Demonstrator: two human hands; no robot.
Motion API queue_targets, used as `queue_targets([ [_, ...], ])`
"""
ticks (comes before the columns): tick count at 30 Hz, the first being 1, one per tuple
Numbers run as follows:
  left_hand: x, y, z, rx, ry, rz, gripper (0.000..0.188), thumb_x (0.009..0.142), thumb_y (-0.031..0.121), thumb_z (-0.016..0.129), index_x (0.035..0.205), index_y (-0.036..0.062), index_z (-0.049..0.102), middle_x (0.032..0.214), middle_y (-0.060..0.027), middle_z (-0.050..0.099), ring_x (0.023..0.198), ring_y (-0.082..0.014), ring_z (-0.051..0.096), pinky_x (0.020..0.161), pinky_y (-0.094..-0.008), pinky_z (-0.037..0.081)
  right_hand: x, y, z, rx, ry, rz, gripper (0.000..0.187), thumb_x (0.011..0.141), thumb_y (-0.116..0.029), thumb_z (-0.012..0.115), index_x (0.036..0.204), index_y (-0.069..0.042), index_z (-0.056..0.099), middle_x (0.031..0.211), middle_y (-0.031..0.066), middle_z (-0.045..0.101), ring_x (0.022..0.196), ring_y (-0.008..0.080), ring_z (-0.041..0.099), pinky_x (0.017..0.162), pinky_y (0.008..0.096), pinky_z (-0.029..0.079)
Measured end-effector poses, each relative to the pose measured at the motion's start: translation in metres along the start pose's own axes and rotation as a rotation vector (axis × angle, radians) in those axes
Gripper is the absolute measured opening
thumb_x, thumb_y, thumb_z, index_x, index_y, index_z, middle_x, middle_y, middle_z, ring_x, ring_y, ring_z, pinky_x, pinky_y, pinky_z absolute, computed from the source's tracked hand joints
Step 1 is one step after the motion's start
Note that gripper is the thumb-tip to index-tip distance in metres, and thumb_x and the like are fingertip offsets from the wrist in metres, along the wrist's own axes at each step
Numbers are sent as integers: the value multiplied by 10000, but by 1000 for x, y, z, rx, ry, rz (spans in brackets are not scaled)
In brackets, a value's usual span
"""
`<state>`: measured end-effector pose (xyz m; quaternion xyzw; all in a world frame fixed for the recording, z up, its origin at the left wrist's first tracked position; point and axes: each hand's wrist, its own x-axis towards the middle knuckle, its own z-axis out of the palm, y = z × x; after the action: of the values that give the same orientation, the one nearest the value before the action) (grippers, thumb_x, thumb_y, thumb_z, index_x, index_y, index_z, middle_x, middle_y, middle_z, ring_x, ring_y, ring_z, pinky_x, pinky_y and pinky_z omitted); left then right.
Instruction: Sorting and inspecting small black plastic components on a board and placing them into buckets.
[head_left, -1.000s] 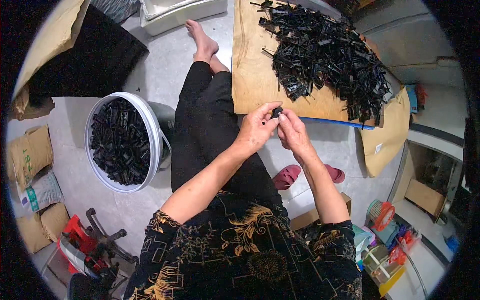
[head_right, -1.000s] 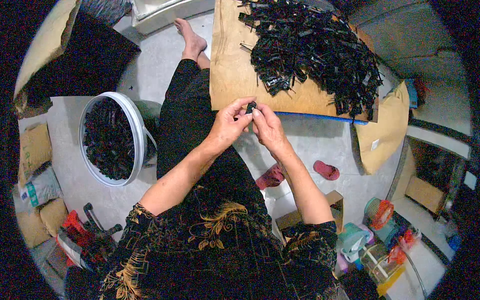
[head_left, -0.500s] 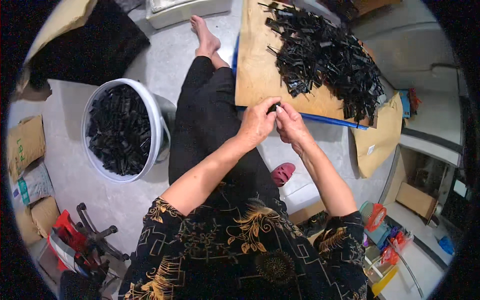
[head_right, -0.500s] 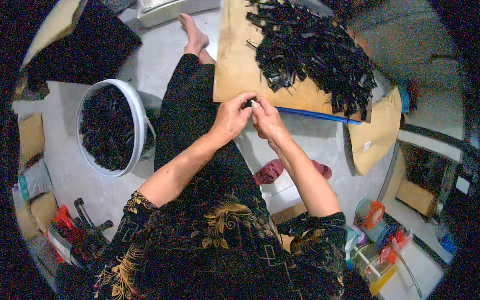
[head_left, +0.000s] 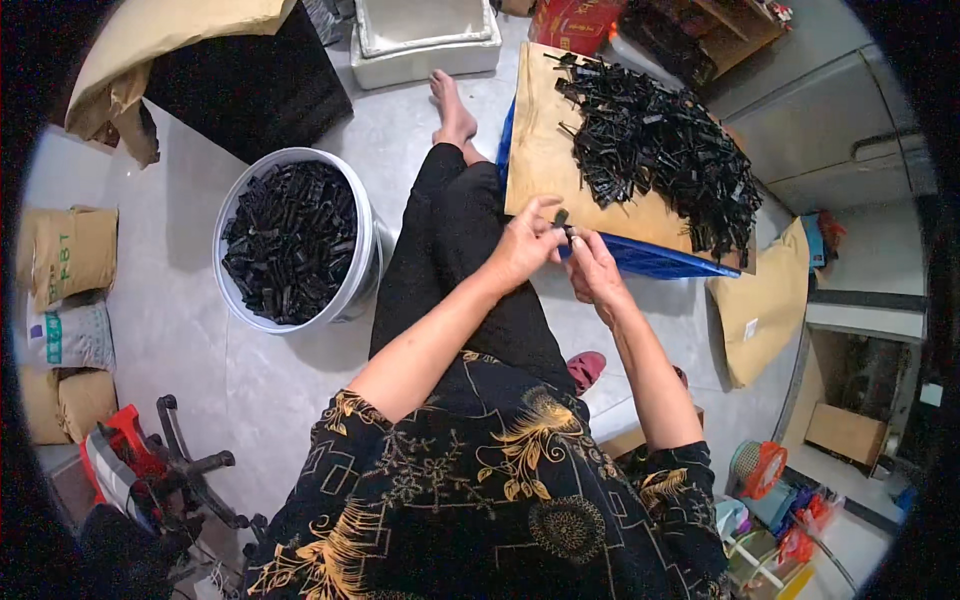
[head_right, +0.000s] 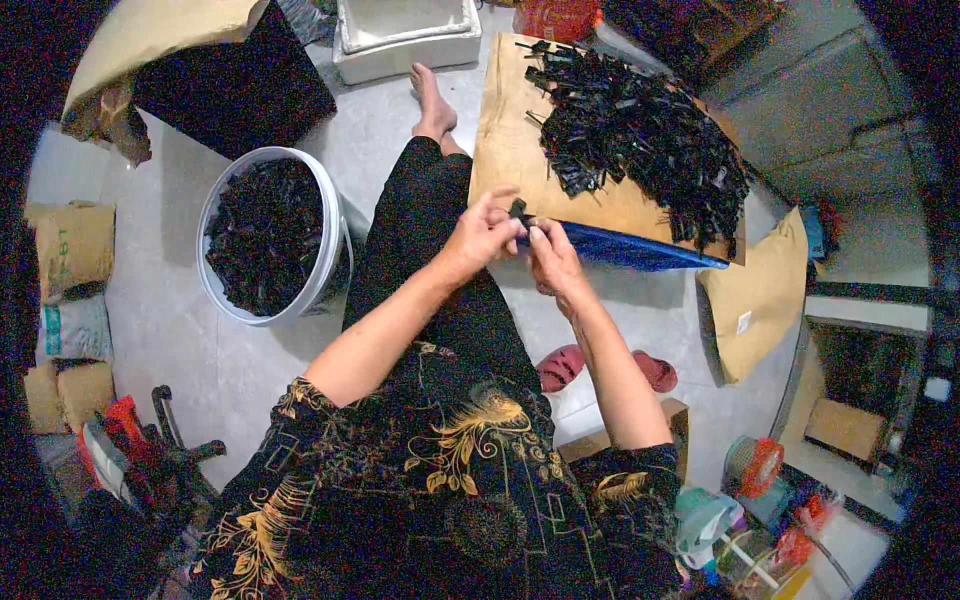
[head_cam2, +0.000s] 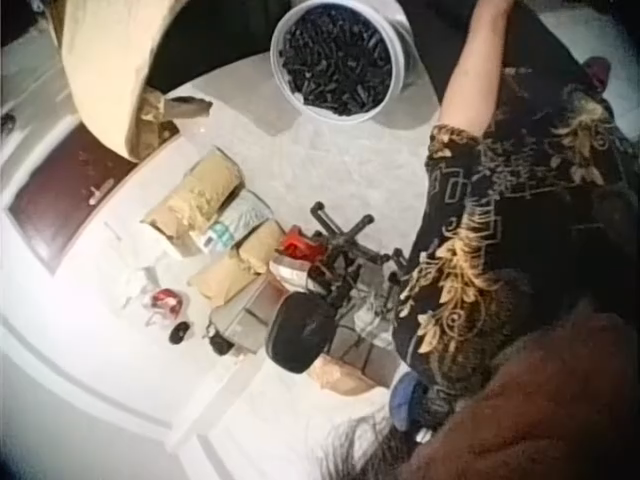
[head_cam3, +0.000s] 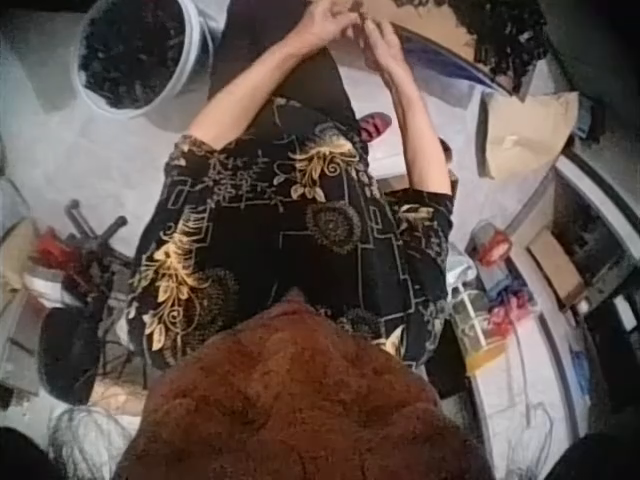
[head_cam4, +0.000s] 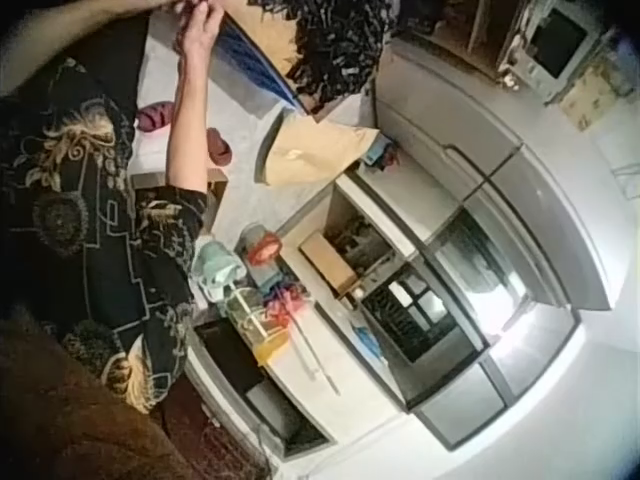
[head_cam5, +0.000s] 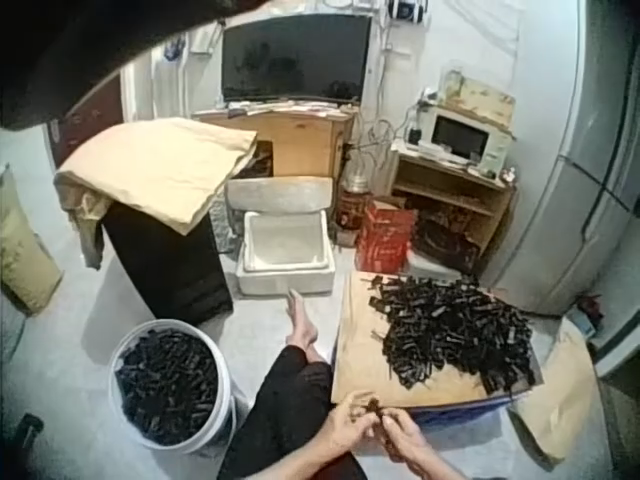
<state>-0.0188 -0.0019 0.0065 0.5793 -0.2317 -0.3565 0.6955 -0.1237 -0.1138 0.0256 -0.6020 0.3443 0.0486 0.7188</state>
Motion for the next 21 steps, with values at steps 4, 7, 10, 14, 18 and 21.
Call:
queue_targets([
  [4,0,3,-11,-285,-42,-71,418,855,28,517,1243,41,361,790,-79,611,559,-78,549,436,-172,397,-3,2,7,54,26,-67,293,923,-315,464,1131,-108,461,765,-12,521,398,29,303,354,194,205],
  [7,0,5,-13,-377,-46,-92,414,866,45,516,1244,34,350,795,-95,613,566,-84,555,441,-173,405,0,3,8,86,13,-125,274,924,-307,472,1105,-101,478,797,-18,516,398,26,300,356,191,200],
  [10,0,6,-14,-437,-42,-110,433,867,78,531,1249,26,333,813,-113,622,580,-98,575,443,-179,415,1,4,7,112,-12,-169,237,923,-276,474,1057,-82,492,799,-13,539,402,25,311,356,186,206],
  [14,2,7,-12,-485,-50,-141,459,860,121,556,1247,26,329,836,-128,627,596,-112,587,446,-181,420,6,4,2,193,-3,-188,152,913,-225,495,951,-78,502,791,9,591,407,16,327,356,176,223],
  [18,4,4,-13,-503,5,-167,435,858,117,554,1234,29,354,848,-114,622,607,-111,582,449,-176,418,11,-7,-5,171,21,-257,142,885,-206,550,934,-82,499,730,18,593,405,19,340,357,169,240],
  [21,7,0,-14,-504,-63,-228,411,859,124,554,1224,22,393,870,-96,611,613,-109,576,452,-176,421,14,-19,-9,147,-2,-217,150,881,-214,558,913,-78,505,703,8,574,412,18,350,361,166,245],
])
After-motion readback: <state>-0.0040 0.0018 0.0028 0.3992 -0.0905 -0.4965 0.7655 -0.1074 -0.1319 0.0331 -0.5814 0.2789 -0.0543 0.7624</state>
